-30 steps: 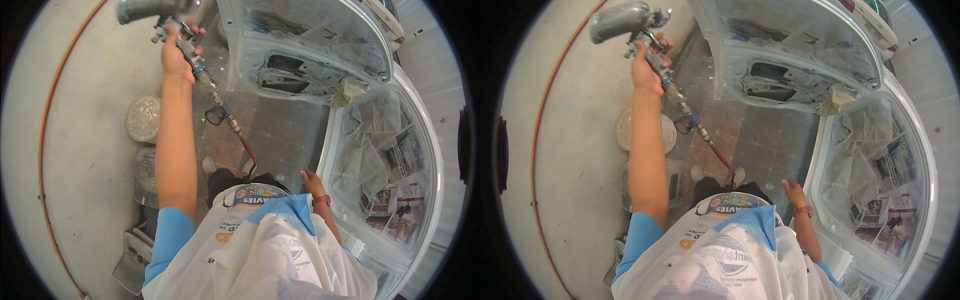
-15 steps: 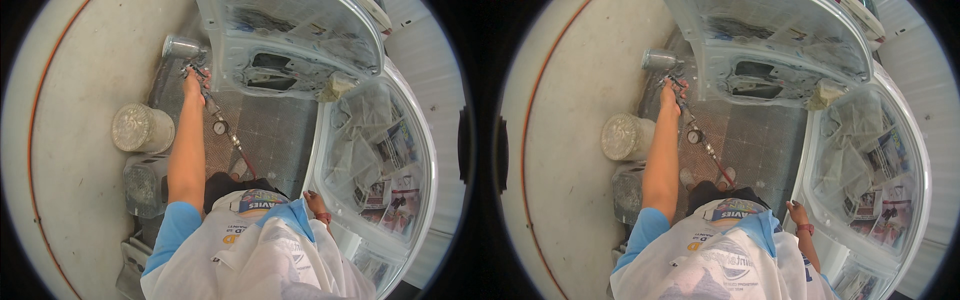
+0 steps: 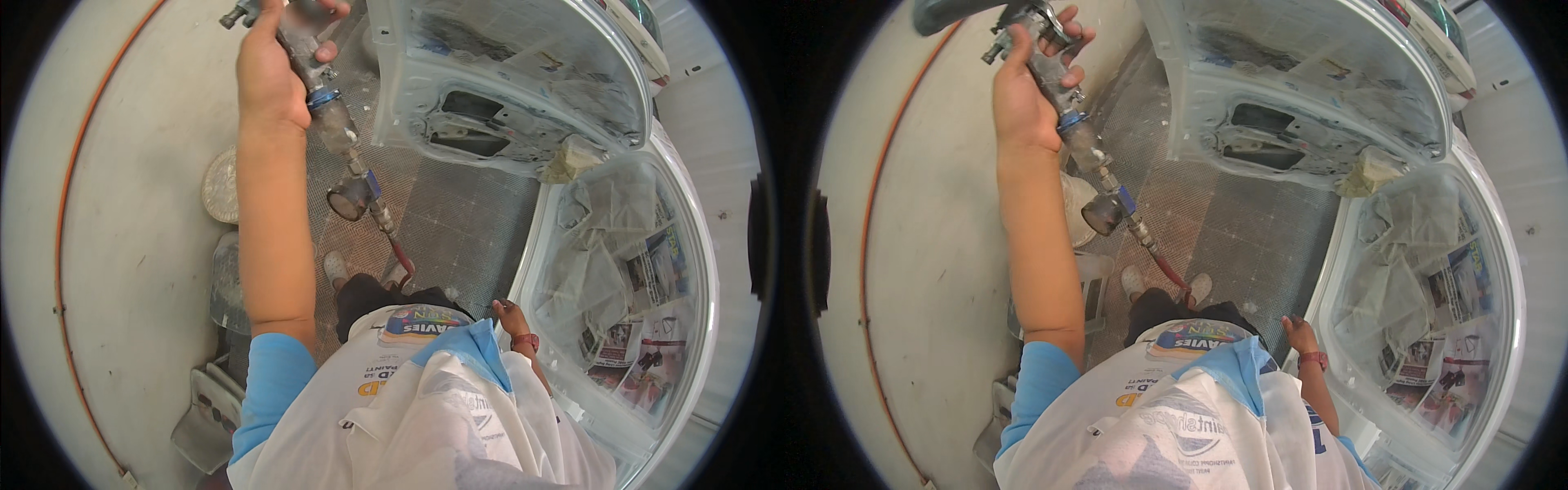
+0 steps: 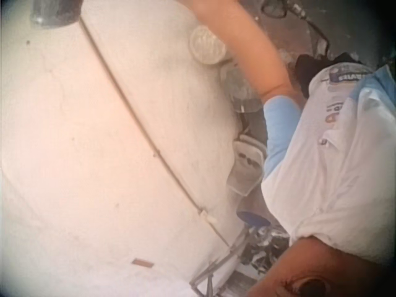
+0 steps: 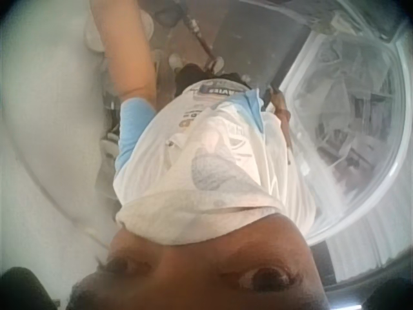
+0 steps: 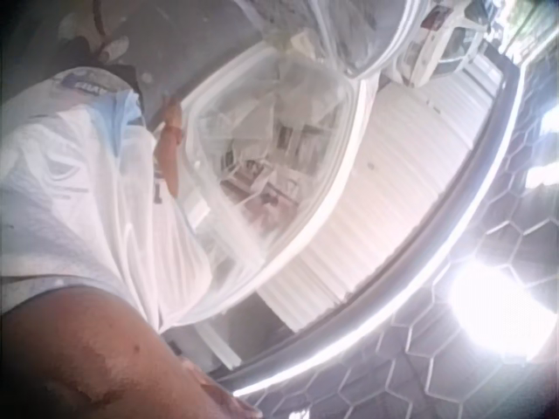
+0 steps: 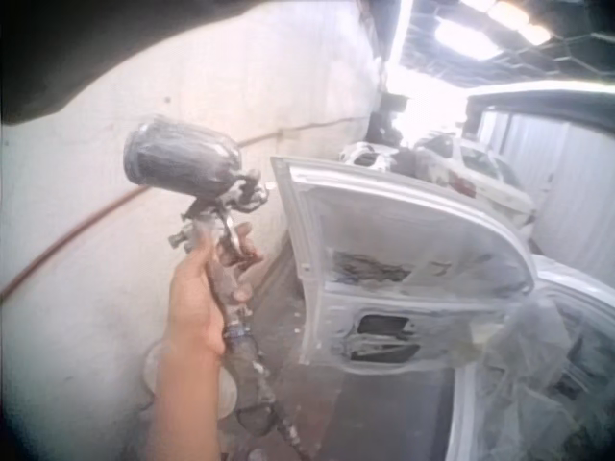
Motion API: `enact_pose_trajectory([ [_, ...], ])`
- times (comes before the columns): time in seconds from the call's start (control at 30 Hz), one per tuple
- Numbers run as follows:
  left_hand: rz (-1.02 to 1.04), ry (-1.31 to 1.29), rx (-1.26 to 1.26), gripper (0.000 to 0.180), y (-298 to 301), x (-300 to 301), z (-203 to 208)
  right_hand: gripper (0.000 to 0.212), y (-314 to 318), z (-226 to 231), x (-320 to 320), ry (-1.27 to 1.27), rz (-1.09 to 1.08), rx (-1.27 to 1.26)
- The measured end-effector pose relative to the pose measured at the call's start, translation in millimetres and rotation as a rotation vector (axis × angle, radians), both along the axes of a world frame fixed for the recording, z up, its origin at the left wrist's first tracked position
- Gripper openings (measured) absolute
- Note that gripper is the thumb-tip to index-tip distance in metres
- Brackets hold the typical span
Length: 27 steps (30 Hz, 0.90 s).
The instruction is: The person uses a spray gun to apply white paint to a car door panel. They move the spray gun steadily across the surface, covering the edges and main panel areas while standing on a perforated floor in a workshop.
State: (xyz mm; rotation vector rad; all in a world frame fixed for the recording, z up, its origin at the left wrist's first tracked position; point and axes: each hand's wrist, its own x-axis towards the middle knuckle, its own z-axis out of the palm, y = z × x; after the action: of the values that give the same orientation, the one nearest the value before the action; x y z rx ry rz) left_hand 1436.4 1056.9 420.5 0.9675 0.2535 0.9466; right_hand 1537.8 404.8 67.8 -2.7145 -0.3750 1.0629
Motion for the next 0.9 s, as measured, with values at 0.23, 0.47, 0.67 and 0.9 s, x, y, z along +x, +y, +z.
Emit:
enact_pose_trajectory([
  [0.23,-0.063,-0.047,-0.117,0.065,-18.2,8.0,-49.1,0.082,-7.4,-4.5,-2.9,0.093,-0.091,-0.044],
  [0.47,0.027,0.118,-0.446,0.061,-32.9,75.0,-184.1,0.084,-21.8,3.0,-2.4,0.096,-0.107,-0.044],
  [0.67,0.132,0.387,-0.58,0.061,-59.1,111.4,-272.3,0.078,-33.0,-6.6,-13.9,0.092,-0.227,-0.001],
  [0.9,0.154,0.66,-0.437,0.074,-103.7,85.3,-305.9,0.064,95.3,35.6,0.8,-0.07,-0.393,0.535],
])
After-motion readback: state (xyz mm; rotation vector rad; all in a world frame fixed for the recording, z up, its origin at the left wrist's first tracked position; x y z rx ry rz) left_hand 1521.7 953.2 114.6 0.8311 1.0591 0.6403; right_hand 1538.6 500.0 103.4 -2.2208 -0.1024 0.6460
